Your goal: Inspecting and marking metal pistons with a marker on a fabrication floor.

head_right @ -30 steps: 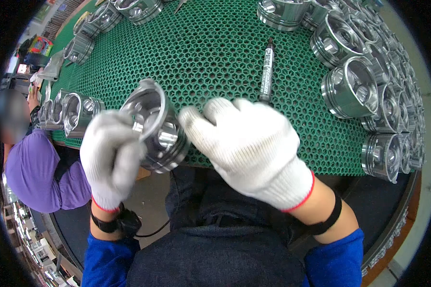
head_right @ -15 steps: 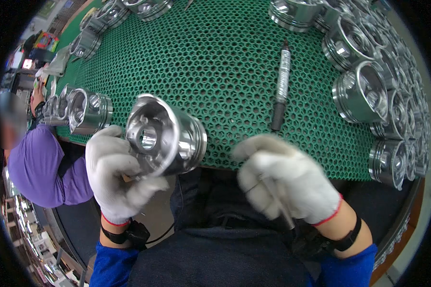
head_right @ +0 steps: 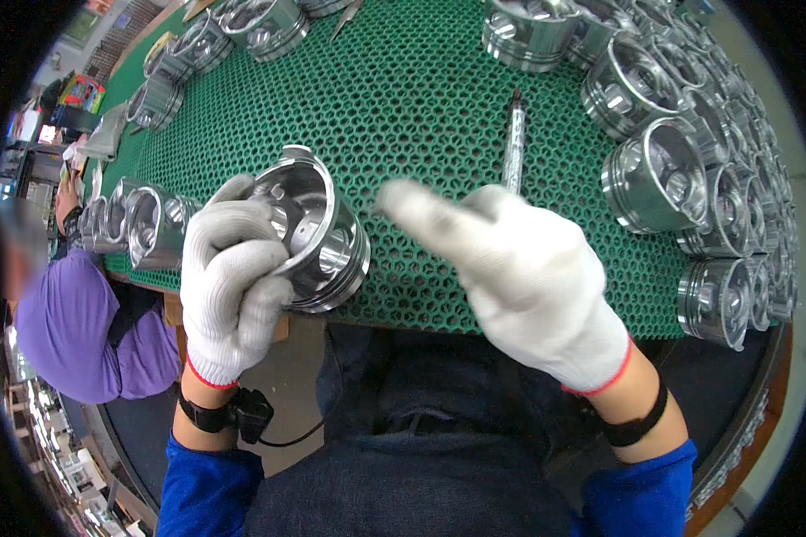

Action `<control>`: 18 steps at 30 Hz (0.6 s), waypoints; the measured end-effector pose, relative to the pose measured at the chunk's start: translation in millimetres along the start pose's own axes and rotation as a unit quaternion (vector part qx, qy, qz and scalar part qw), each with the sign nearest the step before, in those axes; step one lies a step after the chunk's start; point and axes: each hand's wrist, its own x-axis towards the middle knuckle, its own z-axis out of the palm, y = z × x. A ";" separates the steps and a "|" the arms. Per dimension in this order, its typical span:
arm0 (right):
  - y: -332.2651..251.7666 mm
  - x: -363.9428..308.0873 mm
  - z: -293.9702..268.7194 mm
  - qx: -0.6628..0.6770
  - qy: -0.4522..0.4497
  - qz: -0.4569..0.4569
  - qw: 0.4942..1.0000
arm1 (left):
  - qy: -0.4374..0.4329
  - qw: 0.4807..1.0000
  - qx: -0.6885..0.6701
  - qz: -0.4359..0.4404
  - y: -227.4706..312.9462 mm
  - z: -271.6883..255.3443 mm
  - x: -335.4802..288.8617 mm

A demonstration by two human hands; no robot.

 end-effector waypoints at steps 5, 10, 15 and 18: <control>-13.4 12.2 5.3 -0.134 -0.049 -0.028 0.989 | 0.012 0.999 0.029 -0.005 1.9 3.2 2.3; -35.8 -0.1 12.3 -0.053 -0.130 0.181 0.973 | -0.026 0.998 0.057 0.017 26.1 12.9 -13.7; -22.2 10.8 -23.0 0.374 -0.241 0.483 0.754 | -0.068 0.997 0.018 0.015 22.5 10.8 -19.4; -13.3 -13.3 -20.5 0.316 -0.089 0.452 0.829 | -0.053 0.979 0.166 -0.109 26.0 -6.6 -21.1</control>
